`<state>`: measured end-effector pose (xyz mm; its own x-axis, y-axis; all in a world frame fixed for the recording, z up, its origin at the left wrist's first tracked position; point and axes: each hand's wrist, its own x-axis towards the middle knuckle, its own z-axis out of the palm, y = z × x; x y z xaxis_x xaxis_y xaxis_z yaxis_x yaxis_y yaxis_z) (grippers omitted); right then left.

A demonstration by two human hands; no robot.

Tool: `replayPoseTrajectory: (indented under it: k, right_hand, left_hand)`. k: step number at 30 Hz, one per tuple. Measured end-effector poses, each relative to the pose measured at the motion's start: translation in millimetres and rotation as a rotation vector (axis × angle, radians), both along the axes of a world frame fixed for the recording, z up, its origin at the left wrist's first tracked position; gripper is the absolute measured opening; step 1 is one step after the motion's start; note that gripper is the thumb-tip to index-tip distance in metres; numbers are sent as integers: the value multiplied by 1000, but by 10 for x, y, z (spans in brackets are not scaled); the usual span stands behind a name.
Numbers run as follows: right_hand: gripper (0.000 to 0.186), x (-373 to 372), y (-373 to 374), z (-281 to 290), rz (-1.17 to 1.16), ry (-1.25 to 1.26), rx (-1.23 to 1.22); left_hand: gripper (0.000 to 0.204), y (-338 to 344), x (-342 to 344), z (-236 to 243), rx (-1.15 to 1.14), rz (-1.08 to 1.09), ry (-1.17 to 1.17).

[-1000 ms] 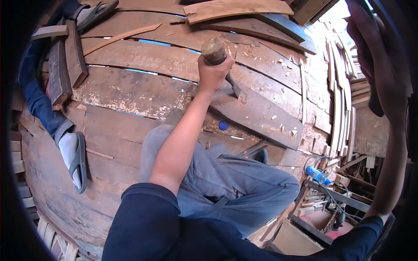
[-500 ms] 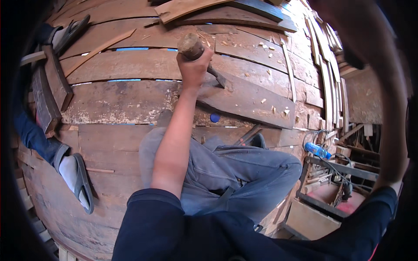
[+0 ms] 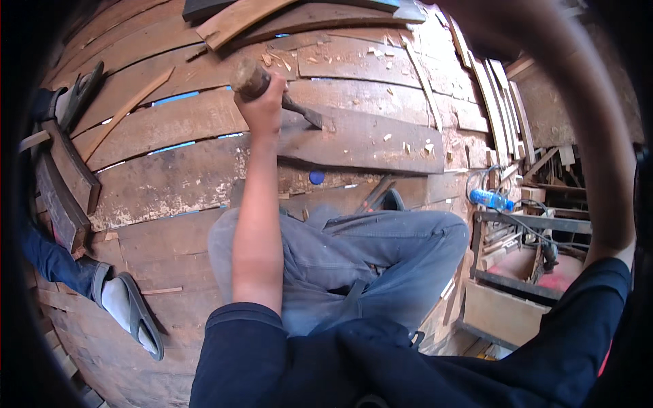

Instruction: Using a hammer and chisel to carve or shape a piece of wood while sitting on a wooden floor in a workshop.

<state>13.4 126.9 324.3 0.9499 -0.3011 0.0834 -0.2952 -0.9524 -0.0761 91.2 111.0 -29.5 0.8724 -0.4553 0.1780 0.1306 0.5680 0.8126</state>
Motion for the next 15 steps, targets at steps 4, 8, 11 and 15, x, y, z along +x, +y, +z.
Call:
replayPoseTrajectory:
  k: [4, 8, 11, 15]
  right_hand:
    - [47, -324, -459, -768, 260, 120, -4]
    - [45, -245, -561, -80, 165, 438, -65]
    - [44, -155, -631, 101, 317, 63, 214]
    - [41, 5, -300, 132, 27, -195, 507]
  left_hand:
    - [9, 27, -21, 39, -27, -17, -15]
    - [12, 40, -28, -23, 23, -11, -44]
    - [10, -48, -15, -141, 79, -13, -64]
    - [26, -105, 1, -243, 148, 15, 177]
